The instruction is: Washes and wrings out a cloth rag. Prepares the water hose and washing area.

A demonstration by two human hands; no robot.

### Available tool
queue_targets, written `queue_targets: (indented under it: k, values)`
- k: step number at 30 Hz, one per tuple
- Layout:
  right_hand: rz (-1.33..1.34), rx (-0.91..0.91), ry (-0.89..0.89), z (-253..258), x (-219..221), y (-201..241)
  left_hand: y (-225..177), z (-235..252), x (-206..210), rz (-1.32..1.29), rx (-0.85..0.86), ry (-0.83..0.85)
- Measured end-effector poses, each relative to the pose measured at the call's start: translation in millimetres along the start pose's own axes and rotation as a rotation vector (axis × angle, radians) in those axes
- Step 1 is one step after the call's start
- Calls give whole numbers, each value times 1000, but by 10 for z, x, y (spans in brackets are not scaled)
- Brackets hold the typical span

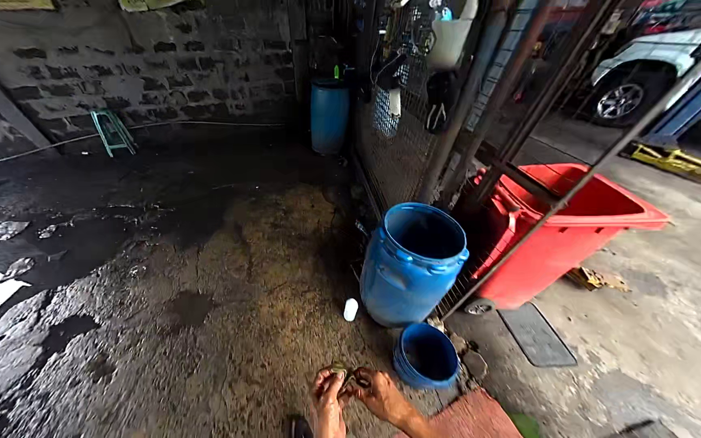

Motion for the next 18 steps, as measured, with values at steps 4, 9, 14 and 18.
queue_targets:
  k: [4,9,14,18]
  values:
    - [-130,-7,93,1157,-133,413,-520,1148,197,100,31,197]
    - [-135,30,7,2171,-685,811,-1085,2220,802,189,-14,443]
    - [-31,22,-187,3279,-1147,756,-1336,3395,1329,140,-129,424]
    - [18,28,-314,4113,-1637,642,-1335,4429,1711,236,-181,369]
Point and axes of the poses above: each hand's wrist, its own z-axis towards the middle knuckle, its own x-axis out of the palm, y = z × x, the point moved 8 cm from there along z, towards the middle knuckle, and after that the axes turned 4 degrees about -z, right-handed, at the moved point
